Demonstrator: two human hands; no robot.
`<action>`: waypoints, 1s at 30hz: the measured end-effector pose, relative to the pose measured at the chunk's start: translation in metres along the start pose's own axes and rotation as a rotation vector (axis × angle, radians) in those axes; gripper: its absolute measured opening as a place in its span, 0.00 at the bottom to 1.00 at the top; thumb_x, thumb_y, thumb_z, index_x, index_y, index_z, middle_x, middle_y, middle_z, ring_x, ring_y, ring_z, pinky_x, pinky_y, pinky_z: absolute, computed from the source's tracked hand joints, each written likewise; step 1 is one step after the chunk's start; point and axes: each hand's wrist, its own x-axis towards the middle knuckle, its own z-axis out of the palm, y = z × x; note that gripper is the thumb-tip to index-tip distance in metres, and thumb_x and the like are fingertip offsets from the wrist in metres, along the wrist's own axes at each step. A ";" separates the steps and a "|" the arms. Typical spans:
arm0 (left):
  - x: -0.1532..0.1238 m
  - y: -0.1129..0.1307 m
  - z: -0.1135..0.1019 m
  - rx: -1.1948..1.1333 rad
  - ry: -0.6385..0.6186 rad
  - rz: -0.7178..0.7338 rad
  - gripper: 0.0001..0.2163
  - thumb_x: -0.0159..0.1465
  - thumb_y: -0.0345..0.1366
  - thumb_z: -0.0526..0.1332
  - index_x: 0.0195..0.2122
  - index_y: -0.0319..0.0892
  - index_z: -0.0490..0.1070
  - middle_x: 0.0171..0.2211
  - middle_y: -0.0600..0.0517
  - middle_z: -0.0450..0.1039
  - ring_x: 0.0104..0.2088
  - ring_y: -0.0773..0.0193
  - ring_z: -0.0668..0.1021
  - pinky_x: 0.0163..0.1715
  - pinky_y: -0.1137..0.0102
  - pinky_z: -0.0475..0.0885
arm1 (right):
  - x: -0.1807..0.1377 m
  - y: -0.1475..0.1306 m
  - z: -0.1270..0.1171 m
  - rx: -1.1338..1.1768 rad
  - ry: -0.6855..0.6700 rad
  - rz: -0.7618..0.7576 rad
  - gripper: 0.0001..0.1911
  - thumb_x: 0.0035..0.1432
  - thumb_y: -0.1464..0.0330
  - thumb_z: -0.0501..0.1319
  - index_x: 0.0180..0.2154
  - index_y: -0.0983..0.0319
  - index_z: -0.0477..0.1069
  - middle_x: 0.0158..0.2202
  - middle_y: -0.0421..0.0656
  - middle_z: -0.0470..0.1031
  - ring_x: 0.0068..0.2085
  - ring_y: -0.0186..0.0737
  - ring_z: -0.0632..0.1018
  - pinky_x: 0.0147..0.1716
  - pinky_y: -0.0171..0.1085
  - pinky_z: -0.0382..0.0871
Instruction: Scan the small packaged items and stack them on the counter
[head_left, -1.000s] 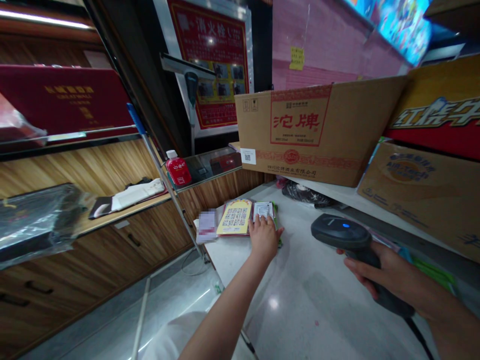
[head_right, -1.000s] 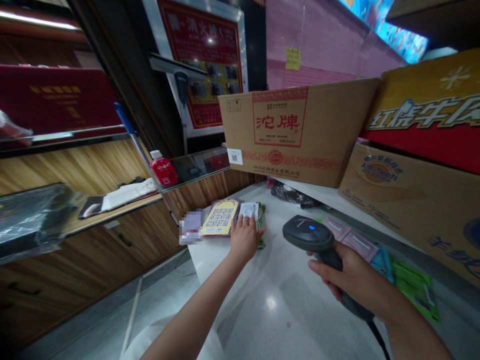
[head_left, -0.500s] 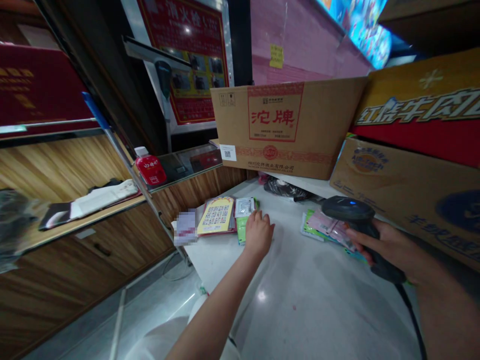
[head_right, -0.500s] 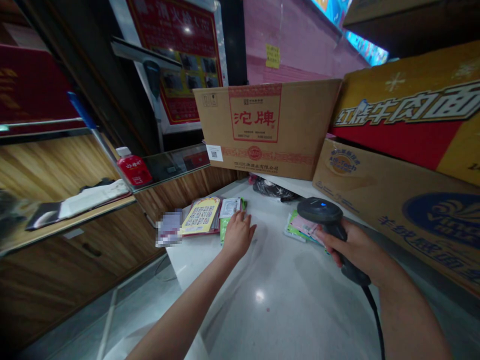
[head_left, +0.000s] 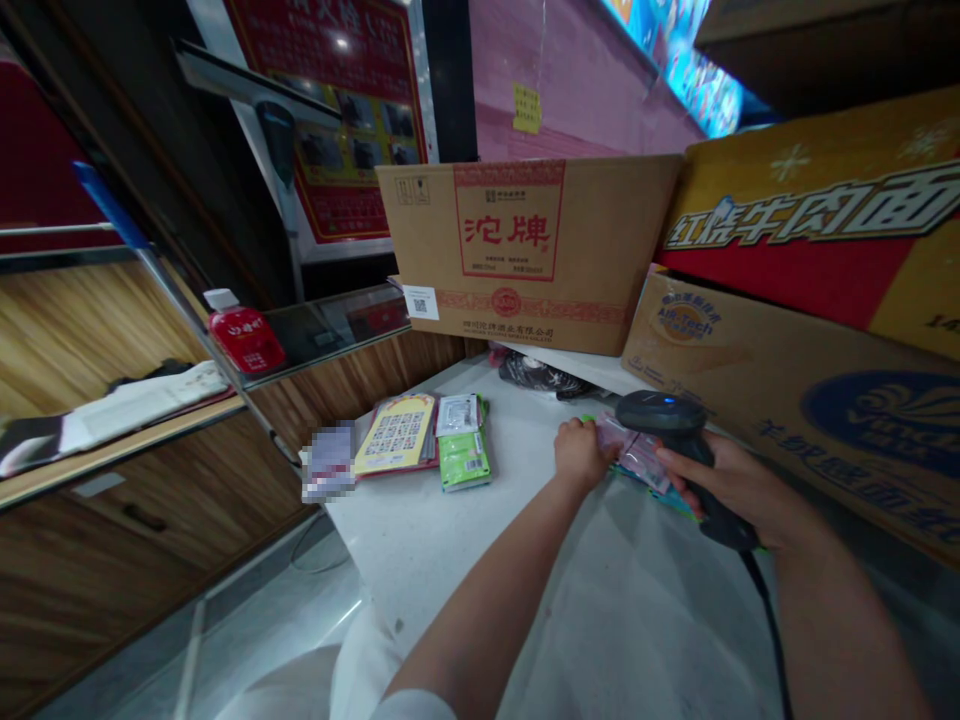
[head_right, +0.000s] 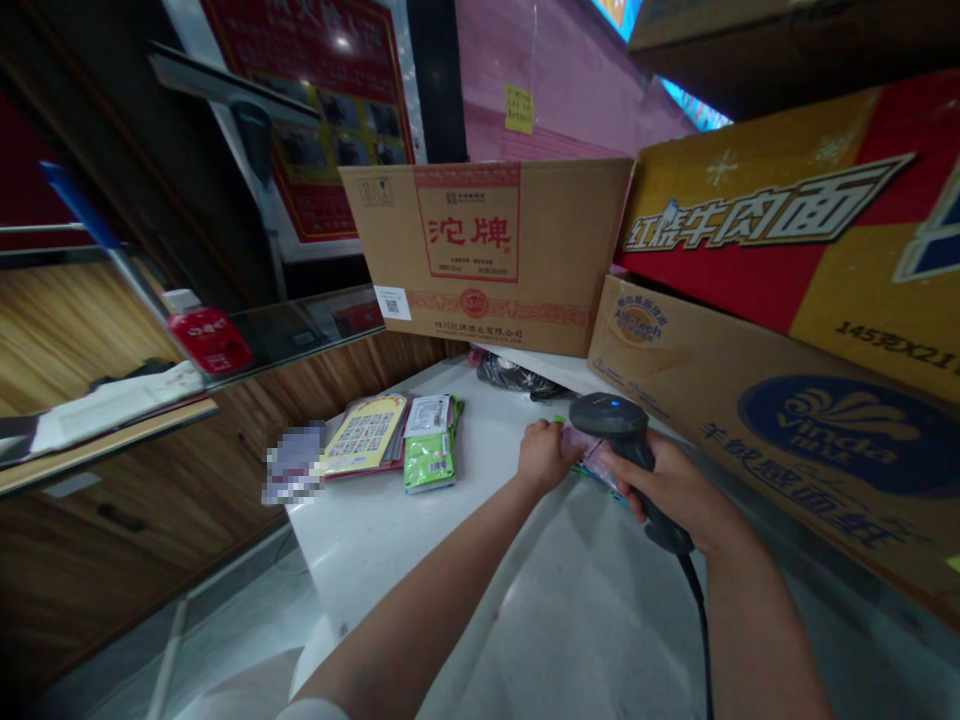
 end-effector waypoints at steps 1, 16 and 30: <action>0.002 0.004 0.001 0.012 -0.001 -0.049 0.24 0.59 0.51 0.61 0.48 0.37 0.70 0.46 0.39 0.71 0.49 0.49 0.72 0.48 0.61 0.68 | 0.000 0.000 0.000 0.003 0.003 -0.001 0.19 0.52 0.52 0.64 0.33 0.60 0.65 0.17 0.32 0.66 0.16 0.29 0.67 0.15 0.30 0.62; 0.010 0.008 -0.008 -0.145 -0.076 -0.292 0.19 0.51 0.45 0.69 0.39 0.39 0.73 0.46 0.40 0.73 0.47 0.51 0.75 0.46 0.62 0.71 | -0.006 -0.011 0.006 0.022 0.021 -0.013 0.20 0.50 0.51 0.65 0.34 0.60 0.65 0.18 0.33 0.66 0.17 0.31 0.67 0.15 0.32 0.63; -0.100 -0.118 -0.048 -0.894 0.679 -0.186 0.14 0.65 0.47 0.54 0.43 0.42 0.62 0.39 0.47 0.74 0.37 0.61 0.78 0.38 0.66 0.75 | -0.013 -0.023 0.057 0.058 -0.113 -0.049 0.20 0.49 0.52 0.64 0.33 0.59 0.63 0.17 0.31 0.65 0.15 0.29 0.66 0.14 0.31 0.63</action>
